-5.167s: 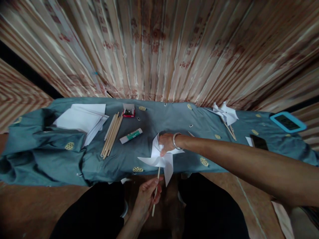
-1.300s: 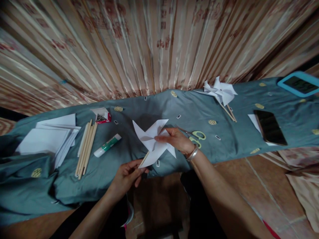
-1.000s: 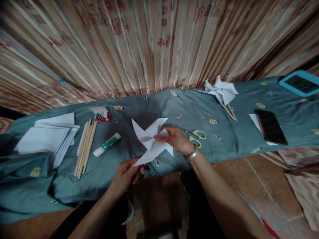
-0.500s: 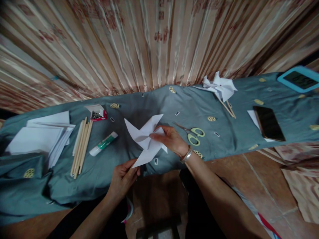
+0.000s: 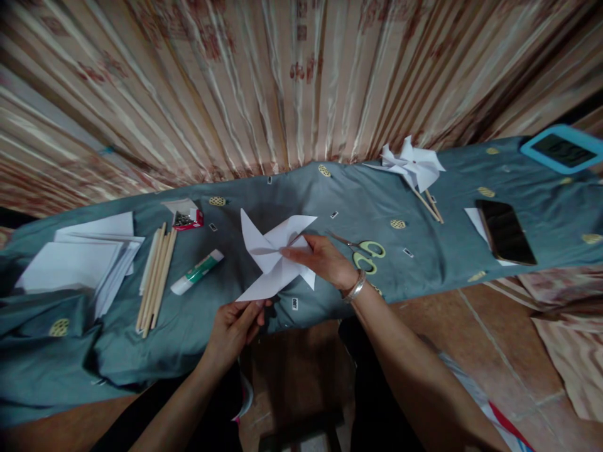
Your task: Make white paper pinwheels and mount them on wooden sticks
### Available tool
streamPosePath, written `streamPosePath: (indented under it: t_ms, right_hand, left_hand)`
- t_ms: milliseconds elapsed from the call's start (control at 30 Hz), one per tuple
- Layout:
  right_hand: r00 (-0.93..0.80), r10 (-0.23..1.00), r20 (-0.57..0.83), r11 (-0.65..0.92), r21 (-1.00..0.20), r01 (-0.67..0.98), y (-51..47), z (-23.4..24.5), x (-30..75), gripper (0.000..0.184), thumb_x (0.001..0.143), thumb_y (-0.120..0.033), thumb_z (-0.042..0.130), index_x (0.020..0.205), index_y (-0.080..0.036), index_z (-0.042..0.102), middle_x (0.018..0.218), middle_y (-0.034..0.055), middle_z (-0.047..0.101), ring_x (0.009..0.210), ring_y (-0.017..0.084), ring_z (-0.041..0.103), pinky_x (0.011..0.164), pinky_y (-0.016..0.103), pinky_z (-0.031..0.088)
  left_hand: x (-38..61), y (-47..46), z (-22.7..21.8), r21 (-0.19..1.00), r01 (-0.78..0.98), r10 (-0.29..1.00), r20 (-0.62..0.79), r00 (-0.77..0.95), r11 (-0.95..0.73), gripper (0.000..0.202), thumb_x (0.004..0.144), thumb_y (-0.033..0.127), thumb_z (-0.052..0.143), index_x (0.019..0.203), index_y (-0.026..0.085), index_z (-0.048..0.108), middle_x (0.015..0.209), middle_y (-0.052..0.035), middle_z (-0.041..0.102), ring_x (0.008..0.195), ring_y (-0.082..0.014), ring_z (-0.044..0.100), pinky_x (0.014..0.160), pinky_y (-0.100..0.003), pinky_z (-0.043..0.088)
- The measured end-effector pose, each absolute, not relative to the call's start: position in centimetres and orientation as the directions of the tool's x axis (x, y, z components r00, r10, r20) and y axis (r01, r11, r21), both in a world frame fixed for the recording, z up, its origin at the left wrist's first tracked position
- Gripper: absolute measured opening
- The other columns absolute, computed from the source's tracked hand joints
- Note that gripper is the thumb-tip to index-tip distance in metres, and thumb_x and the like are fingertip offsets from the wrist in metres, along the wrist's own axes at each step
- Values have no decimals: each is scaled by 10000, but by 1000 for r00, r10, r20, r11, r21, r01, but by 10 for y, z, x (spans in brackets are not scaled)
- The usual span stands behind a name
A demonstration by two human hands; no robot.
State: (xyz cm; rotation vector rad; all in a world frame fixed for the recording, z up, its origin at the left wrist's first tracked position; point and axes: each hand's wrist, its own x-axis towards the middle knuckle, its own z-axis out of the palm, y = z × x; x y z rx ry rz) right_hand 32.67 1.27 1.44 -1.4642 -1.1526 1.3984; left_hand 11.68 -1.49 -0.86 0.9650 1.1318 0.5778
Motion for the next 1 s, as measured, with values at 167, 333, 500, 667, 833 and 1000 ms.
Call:
streamPosePath:
  t_ms: [167,333,500,667,833,1000]
  right_hand:
    - [-54,962,-269,-268,-963,14,12,18,328,401,732,-542,708,858,-164,665,765,0,619,667,125,508,613,263,378]
    - [-40,954,-298,-299,-954,-30,11,19,330,440,710,-597,708,835,-177,671,766,-3,635,657,123,518,608,254,395]
    - [27,936,-350,-349,-936,-30,9,14,334,472,692,-659,699,799,-199,675,779,-3,642,657,120,533,581,232,426]
    - [32,929,-368,-366,-929,-47,8,12,334,472,683,-656,710,807,-202,669,757,-11,630,646,116,529,569,222,433]
    - [28,931,-363,-361,-931,-57,8,15,332,481,663,-663,724,774,-199,664,720,-12,623,632,110,530,568,214,440]
    - [1,928,-372,-372,-927,-46,9,15,334,493,660,-689,705,728,-204,659,700,9,667,649,135,590,609,238,479]
  left_hand:
    - [118,-14,-7,869,52,812,-480,333,493,534,620,662,705,648,136,618,459,49,479,316,-36,312,354,-203,162]
    - [117,-12,-5,886,38,827,-447,342,463,519,638,638,708,565,136,599,462,43,489,315,-28,308,361,-210,169]
    - [116,-12,-4,876,-17,829,-448,335,481,485,669,599,702,572,134,606,511,32,529,329,-19,301,371,-209,174]
    - [117,-13,-5,833,-97,806,-487,337,544,416,680,529,706,671,116,656,452,56,473,330,-24,274,378,-205,159]
    - [118,-11,-1,797,-187,802,-500,327,574,364,675,446,702,786,100,688,529,44,540,327,-17,285,371,-207,144]
    - [119,-8,3,786,-227,807,-501,312,575,352,660,420,716,803,100,694,548,42,551,342,-24,308,367,-210,173]
